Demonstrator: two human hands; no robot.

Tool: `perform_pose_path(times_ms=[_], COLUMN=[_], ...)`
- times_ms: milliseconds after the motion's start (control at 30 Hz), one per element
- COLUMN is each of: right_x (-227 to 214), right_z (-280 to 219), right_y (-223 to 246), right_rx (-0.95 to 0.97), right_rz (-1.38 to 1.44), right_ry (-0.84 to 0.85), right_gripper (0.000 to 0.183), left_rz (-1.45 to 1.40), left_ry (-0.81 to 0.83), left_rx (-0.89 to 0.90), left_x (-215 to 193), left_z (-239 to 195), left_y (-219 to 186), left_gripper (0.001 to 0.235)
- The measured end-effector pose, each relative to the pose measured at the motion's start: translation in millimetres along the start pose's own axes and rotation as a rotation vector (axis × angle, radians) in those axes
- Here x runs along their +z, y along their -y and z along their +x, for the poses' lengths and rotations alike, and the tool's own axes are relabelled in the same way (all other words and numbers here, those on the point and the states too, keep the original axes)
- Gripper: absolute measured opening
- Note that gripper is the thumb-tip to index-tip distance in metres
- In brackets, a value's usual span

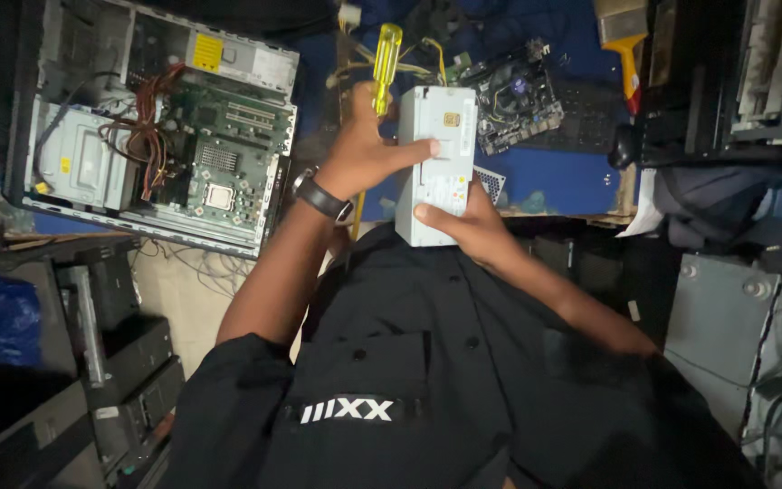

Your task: The person uses a yellow screwdriver to remove and reinsert screws on a white computer power supply unit. They repeatedly turn the unit over and adjust its position on the workbench while working on the screws.

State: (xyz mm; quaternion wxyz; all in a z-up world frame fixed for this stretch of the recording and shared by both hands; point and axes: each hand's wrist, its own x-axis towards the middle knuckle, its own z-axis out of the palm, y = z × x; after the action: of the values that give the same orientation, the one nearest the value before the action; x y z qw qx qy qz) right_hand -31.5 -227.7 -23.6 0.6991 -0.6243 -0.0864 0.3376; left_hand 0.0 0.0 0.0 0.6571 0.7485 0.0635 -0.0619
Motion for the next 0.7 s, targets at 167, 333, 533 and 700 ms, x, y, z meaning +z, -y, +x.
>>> perform_pose_path(times_ms=[167, 333, 533, 700], right_x=[-5.1, -3.2, 7.2, 14.3], right_z=[-3.9, 3.8, 27.8, 22.6], right_y=[-16.6, -6.0, 29.5, 31.2], right_rx=[0.100, 0.086, 0.025, -0.035], right_rz=[0.018, 0.214, 0.075, 0.029], right_ry=[0.062, -0.074, -0.156, -0.184], right_gripper=[0.076, 0.082, 0.083, 0.068], left_rz=[0.040, -0.009, -0.048, -0.191], left_ry=[0.001, 0.040, 0.113, 0.152], left_rx=[0.032, -0.018, 0.054, 0.001], left_x=[-7.5, -9.2, -2.5, -2.1], left_z=[-7.0, -24.9, -28.5, -35.9], left_y=[24.1, 39.0, 33.2, 33.0], left_gripper=[0.099, 0.091, 0.091, 0.097])
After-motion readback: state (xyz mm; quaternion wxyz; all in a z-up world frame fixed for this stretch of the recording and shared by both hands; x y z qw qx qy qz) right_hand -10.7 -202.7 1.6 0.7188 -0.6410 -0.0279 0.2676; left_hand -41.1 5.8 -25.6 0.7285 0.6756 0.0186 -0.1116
